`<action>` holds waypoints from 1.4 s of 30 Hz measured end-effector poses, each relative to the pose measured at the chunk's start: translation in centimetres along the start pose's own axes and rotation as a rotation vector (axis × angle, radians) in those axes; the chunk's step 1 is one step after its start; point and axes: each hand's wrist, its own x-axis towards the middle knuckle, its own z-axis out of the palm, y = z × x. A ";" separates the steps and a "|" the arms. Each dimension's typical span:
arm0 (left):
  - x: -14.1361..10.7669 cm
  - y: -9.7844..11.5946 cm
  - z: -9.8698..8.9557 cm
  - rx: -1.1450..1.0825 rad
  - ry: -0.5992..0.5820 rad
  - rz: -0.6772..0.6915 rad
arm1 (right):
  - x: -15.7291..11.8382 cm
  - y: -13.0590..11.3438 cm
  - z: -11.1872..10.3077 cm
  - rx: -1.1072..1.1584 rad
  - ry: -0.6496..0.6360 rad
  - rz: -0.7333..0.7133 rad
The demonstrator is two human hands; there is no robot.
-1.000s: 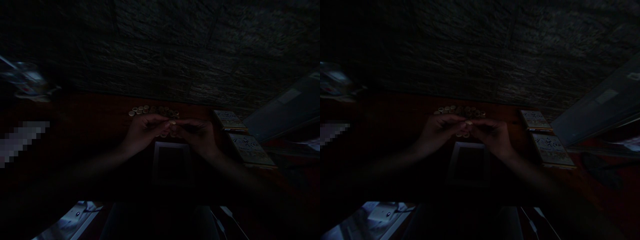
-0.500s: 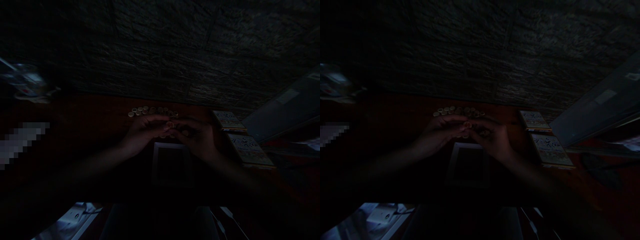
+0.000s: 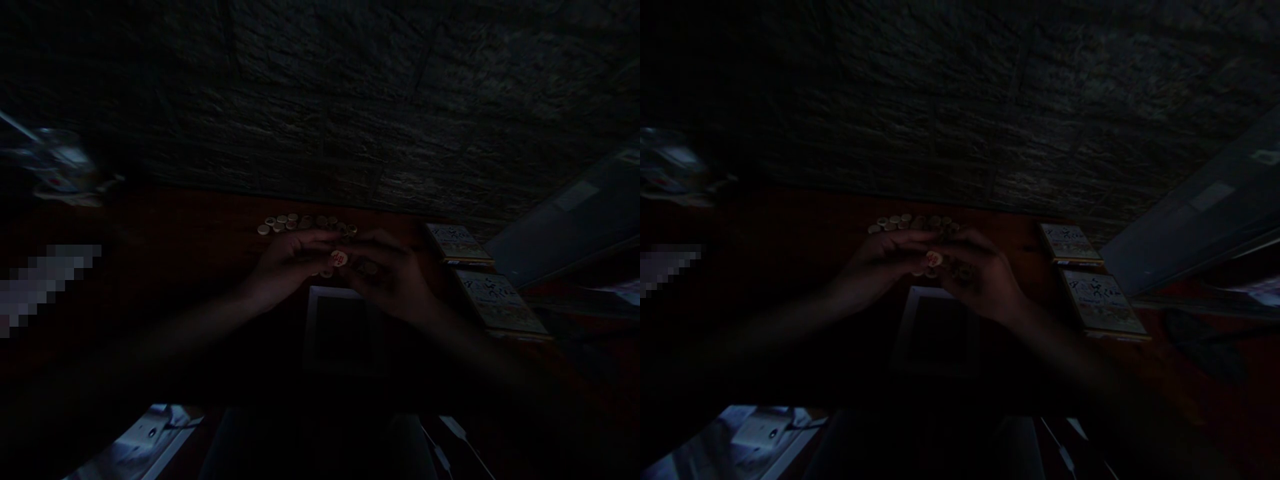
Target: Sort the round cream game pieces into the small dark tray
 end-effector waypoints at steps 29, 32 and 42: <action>0.1 0.4 -0.4 0.055 -0.012 -0.127 | 0.4 -0.7 0.0 0.039 -0.034 0.006; 0.2 0.6 -0.3 0.070 0.000 -0.119 | 0.6 -1.2 0.0 0.024 -0.028 0.007; 0.9 2.8 -2.6 0.758 -0.204 0.173 | 0.0 -2.6 0.3 0.141 -0.225 0.171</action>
